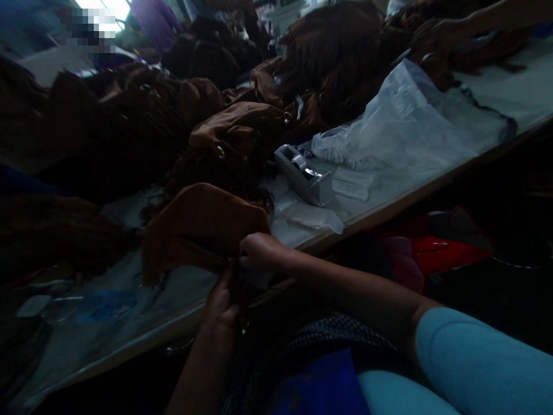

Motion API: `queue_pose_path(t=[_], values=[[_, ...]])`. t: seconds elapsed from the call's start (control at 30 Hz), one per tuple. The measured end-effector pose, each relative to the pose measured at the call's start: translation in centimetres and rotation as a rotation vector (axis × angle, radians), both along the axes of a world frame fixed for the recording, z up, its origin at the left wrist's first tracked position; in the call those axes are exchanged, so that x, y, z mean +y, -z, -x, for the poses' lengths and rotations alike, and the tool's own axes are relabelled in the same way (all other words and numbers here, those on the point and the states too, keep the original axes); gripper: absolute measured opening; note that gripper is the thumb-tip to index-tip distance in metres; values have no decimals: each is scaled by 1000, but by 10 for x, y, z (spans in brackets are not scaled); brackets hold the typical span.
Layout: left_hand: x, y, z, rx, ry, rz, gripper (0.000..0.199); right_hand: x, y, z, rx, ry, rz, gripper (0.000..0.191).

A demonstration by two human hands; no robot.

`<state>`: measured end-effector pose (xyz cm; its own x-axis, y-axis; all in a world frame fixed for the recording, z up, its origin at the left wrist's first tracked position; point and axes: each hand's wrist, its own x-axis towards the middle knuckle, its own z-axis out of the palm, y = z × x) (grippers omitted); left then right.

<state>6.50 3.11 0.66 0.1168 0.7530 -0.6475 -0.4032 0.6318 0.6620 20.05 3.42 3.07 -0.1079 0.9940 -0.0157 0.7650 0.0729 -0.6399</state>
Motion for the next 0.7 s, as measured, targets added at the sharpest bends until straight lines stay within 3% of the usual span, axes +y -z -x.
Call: queue_pose_path(t=[0.17,0.33,0.7], values=[[-4,4,-3,103,-83,-102,11,-1,2,2,-46,27,-17,21],[-7,5,-2,133,-120,-165,21,-4,0,4,-35,42,-30,21],[-7,8,-1,136,-116,-171,30,-16,11,5,252,48,-138,12]])
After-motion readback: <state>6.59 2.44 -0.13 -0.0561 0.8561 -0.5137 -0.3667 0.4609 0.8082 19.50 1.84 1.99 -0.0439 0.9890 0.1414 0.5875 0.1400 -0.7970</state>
